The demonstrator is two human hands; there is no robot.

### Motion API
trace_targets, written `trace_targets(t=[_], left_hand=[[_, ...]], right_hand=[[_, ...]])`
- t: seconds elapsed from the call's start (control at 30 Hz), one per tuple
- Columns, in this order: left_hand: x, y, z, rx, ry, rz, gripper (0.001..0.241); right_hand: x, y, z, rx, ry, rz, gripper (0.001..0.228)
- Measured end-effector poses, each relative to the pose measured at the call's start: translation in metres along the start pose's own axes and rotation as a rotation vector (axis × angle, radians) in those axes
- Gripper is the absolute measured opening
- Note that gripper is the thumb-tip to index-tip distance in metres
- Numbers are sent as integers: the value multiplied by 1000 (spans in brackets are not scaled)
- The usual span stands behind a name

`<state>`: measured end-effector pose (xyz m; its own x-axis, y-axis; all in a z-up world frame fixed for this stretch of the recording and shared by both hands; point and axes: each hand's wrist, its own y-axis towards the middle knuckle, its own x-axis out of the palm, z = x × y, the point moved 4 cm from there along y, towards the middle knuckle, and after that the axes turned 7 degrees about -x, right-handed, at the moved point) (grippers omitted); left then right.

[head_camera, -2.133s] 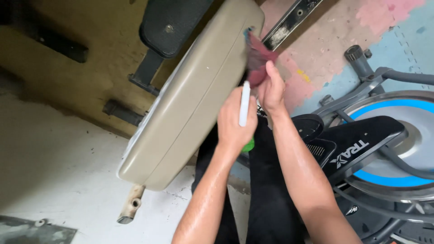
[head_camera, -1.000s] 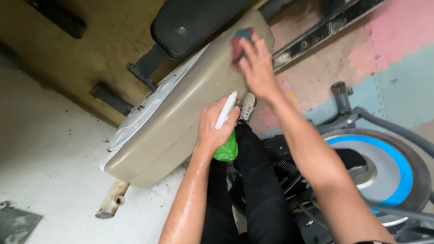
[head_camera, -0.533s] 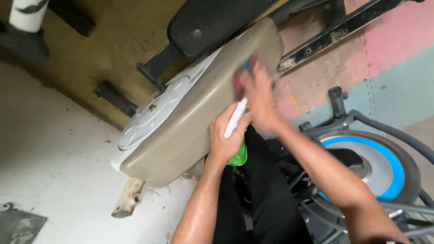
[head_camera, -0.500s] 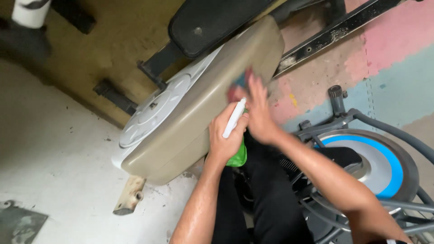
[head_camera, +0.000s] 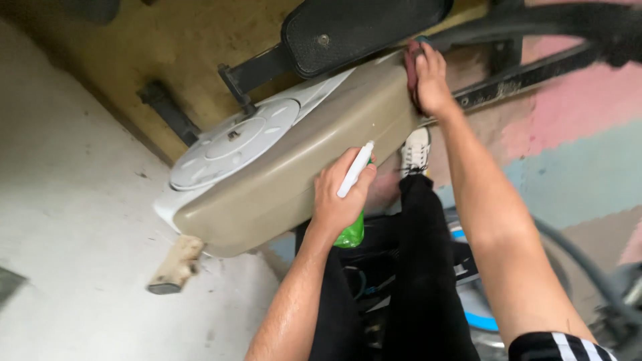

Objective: Cleaning and sanitizing various pieces of gym equipment using a spray bottle and a cloth.

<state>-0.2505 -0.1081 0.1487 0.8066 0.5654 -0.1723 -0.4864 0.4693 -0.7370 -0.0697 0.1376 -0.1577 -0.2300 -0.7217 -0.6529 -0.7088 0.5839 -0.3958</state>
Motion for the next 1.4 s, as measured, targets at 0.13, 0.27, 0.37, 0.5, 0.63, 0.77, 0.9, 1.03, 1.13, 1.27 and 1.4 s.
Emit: trace_targets(t=[0.13,0.27,0.37,0.5,0.63,0.77,0.9,1.03,1.13,1.27,1.4], left_hand=[[27,6,-6,9,-25,101,18],[48,0,-11,24,-54,291,16],[64,-10,-19,-1,-139,395,18],[76,-27,-34,-226,-419,314,21],[93,-43,-48,-194,-653,271,21],[83,-63,-50,-278,-639,274,21],[72,-77,-73,-258,-664,295,21],[55,-98,-93,-116,-815,234,23],[35,-113,-94,-78,-855,228,23],[23,-132,-100,-80,-858,315,21],[36,-146,-117,-96,-956,379,21]], right_hand=[[-15,44,-24,186,93,-180,52],[-15,21,-87,34,-226,-259,45],[-4,-50,-118,-328,-141,-292,60],[-43,-113,-139,-389,174,-426,69],[-35,-78,-62,-274,220,-466,80],[3,-11,-27,-166,445,-263,78],[22,-47,-103,-108,81,30,62],[7,-155,-199,-487,-105,-99,54],[1,-170,-162,-642,-67,-236,61],[-13,-141,-145,-486,-85,-265,69],[5,-97,-189,-502,6,-252,66]])
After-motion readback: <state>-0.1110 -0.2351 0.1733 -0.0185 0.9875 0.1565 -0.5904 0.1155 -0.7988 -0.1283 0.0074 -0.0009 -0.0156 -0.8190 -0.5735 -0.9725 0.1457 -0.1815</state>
